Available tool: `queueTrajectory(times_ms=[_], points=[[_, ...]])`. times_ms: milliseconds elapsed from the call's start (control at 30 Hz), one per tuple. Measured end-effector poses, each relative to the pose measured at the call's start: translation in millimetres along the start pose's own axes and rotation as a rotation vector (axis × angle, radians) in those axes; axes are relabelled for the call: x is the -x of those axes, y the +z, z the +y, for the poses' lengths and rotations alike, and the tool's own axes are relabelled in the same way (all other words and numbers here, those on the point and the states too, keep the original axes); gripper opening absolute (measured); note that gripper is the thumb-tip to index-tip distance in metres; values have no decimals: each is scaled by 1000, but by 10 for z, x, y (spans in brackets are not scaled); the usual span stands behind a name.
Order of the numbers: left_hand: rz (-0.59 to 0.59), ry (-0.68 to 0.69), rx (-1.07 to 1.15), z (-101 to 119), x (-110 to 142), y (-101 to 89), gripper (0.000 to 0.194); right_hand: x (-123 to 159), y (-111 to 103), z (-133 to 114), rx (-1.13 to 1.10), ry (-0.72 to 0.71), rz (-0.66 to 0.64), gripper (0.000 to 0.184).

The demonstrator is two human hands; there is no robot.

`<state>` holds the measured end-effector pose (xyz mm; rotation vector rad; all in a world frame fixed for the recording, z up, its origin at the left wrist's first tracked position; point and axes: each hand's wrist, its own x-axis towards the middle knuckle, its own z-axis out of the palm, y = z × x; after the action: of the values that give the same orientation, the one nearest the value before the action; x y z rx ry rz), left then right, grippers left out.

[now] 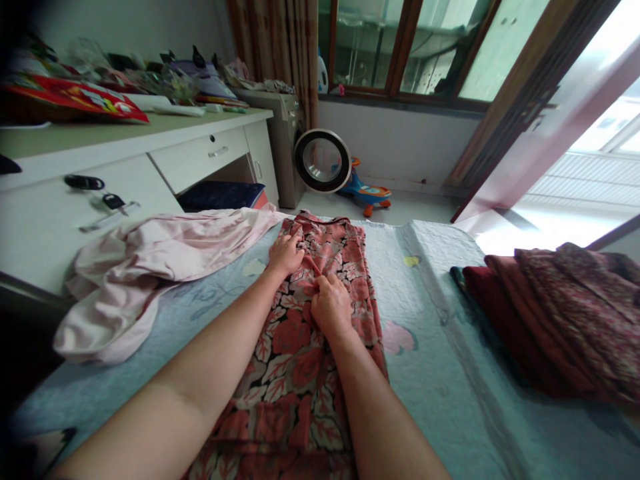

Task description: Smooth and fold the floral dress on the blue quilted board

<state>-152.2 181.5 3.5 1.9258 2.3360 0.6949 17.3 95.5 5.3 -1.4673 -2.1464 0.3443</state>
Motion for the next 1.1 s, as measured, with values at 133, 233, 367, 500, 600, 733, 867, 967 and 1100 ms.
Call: queueTrajectory(times_ms=[133, 233, 367, 500, 600, 733, 867, 967, 1100], points=[[2, 55, 41, 1, -35, -6, 42, 0, 12, 3, 8, 10, -1, 28], [13, 85, 57, -1, -59, 6, 43, 0, 13, 4, 11, 17, -5, 28], [3, 75, 69, -8, -76, 23, 48, 3, 4, -1, 6, 13, -2, 28], [3, 51, 67, -17, -77, 38, 53, 5, -10, -13, 1, 12, -2, 29], [-40, 52, 31, -19, -56, 46, 45, 5, -8, -14, 5, 14, 0, 27], [60, 65, -21, 10, -13, 3, 36, 5, 7, -2, 6, -2, 8, 28], [200, 175, -37, 58, 2, -86, 32, 3, 11, 0, 4, 0, 5, 27], [128, 239, -69, 65, 4, -102, 30, 3, 13, 3, -1, -2, 6, 26], [17, 215, -108, 31, 7, -49, 27, 4, 24, 18, -2, -12, 15, 28]])
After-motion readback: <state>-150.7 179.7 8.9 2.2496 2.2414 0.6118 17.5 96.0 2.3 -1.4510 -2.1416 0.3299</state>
